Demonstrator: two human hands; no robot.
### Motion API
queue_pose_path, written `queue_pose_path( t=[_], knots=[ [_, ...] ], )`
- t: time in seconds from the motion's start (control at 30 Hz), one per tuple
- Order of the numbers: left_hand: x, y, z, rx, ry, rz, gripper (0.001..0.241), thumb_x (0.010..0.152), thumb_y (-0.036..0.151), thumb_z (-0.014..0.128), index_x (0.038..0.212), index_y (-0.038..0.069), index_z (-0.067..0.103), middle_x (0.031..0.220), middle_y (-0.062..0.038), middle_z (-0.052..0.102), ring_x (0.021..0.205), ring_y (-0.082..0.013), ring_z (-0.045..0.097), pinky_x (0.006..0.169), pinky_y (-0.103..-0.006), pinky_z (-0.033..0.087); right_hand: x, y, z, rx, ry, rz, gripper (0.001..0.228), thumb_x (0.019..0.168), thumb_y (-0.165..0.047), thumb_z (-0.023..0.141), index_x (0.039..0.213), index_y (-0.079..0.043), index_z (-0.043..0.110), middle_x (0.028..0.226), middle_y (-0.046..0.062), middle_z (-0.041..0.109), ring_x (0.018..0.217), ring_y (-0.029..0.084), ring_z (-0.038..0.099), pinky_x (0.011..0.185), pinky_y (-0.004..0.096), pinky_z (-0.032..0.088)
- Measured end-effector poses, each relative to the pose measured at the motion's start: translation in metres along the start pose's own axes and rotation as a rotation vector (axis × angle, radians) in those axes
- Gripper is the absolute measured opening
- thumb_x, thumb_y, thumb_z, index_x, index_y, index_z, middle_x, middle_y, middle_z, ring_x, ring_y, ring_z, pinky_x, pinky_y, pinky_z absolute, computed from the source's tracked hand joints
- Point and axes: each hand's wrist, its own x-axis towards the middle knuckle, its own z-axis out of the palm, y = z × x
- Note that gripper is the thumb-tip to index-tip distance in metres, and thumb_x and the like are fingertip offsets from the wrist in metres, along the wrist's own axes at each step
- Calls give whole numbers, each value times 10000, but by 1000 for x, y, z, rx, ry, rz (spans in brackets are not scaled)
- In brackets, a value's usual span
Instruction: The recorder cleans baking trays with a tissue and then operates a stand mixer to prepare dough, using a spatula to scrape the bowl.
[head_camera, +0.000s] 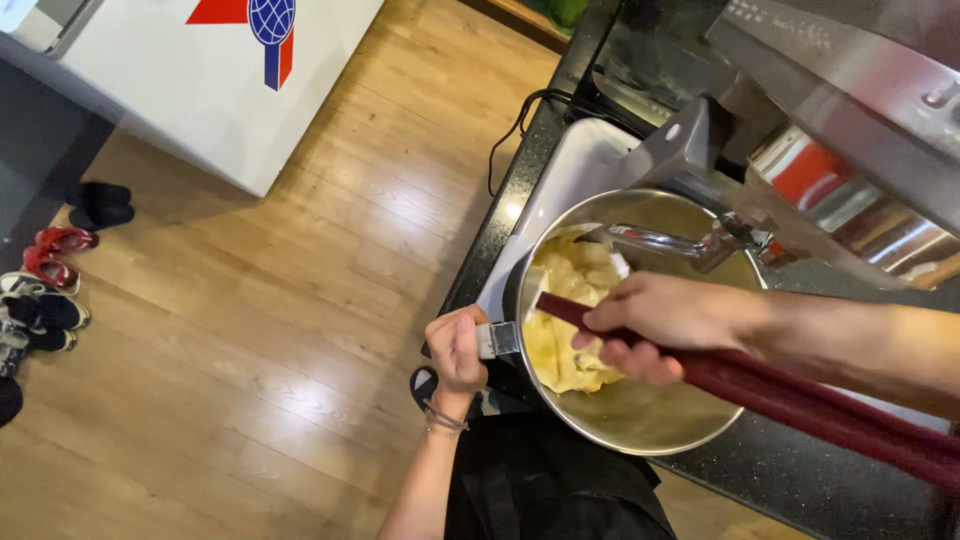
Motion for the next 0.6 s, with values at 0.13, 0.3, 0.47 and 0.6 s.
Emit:
queue_pose_path(
  t=[0.13,0.3,0.47,0.6],
  knots=[
    [-3,-2,-6,-20,-33,41,416,1033,191,418,701,-33,531,621,-138,501,540,-277,553,556,-379,394,32,19,-19,101,-47,-25,336,1034,-218,454,1196,30,612,623,-11,422,413,76,332,320,257,274],
    [0,3,-5,-44,-62,11,374,1023,166,426,734,-48,529,632,-144,482,528,-277,528,549,-381,385,-47,27,11,110,115,-14,365,1029,-269,492,1291,-33,588,624,8,410,394,100,313,317,275,251],
    [-1,5,-5,-41,-91,-34,379,1021,166,431,718,-38,532,608,-138,443,505,-282,490,538,-386,348,-73,31,5,326,13,-167,366,1001,-191,447,1299,-4,547,670,40,465,364,106,307,255,299,234],
    [0,4,-6,-43,-110,3,383,1037,176,427,734,-36,530,624,-145,436,532,-296,507,556,-389,365,-22,9,12,339,70,-210,350,1017,-199,469,1230,50,594,639,-5,387,389,70,282,296,249,224]
  ],
)
